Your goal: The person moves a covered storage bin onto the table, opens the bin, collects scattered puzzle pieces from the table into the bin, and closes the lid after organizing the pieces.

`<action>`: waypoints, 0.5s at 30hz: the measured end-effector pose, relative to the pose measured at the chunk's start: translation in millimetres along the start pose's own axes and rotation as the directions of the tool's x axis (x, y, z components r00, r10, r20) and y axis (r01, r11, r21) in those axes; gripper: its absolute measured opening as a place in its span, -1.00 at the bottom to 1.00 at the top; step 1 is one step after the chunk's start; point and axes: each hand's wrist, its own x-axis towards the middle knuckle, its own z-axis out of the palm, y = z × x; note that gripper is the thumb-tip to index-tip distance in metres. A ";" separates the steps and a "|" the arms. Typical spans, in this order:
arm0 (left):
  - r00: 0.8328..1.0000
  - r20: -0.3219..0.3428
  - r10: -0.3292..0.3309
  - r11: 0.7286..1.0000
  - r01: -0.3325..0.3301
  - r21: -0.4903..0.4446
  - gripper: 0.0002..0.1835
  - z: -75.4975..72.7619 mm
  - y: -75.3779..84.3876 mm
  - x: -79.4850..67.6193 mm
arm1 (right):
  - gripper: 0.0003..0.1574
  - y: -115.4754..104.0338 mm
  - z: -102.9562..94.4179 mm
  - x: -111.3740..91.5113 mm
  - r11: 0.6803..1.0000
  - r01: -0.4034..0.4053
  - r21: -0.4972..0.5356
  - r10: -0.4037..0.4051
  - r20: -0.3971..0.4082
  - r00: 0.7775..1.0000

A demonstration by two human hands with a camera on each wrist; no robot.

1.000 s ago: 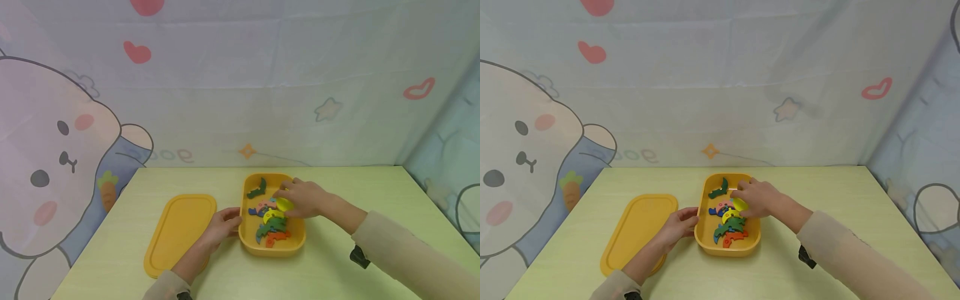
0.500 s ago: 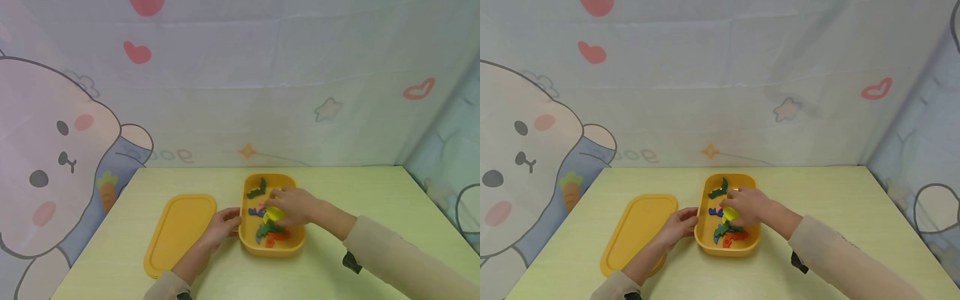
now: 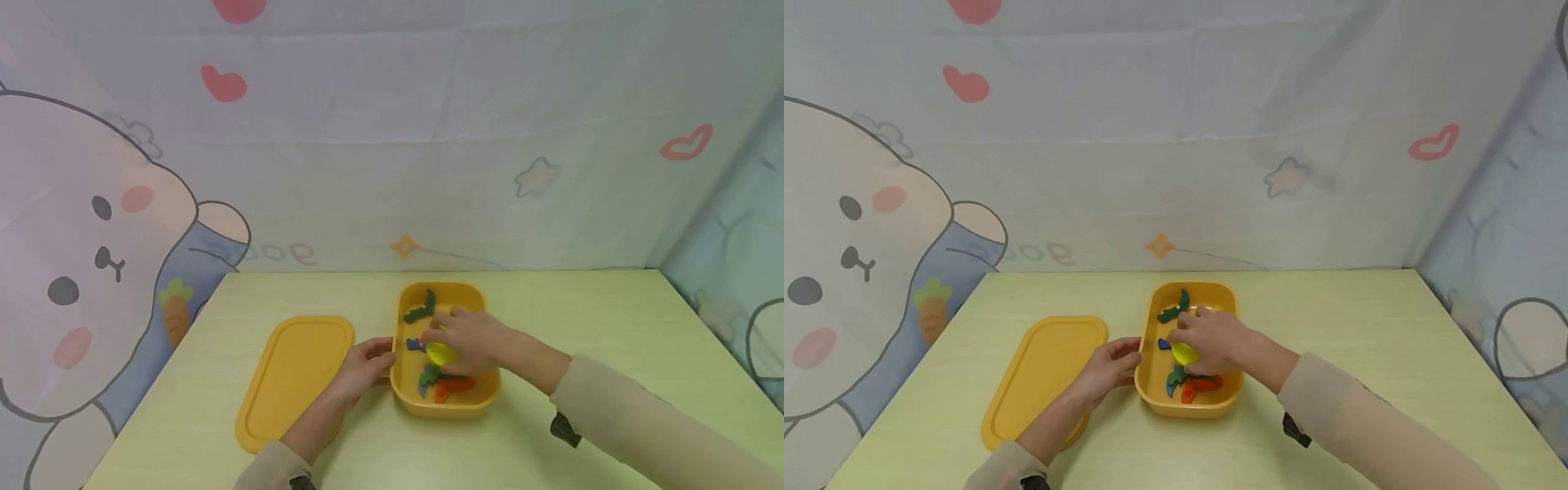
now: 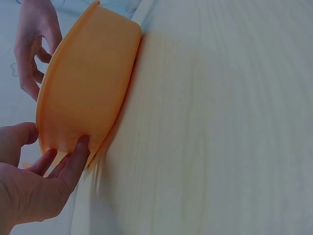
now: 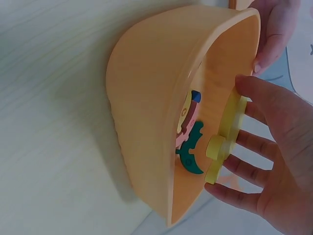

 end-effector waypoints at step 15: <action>1.000 0.004 0.017 1.000 -0.017 -0.014 -0.53 0.7 1.0 -0.6 | -0.39 -1.8 4.6 5.3 1.000 0.015 0.016 -0.015 -0.037 0.999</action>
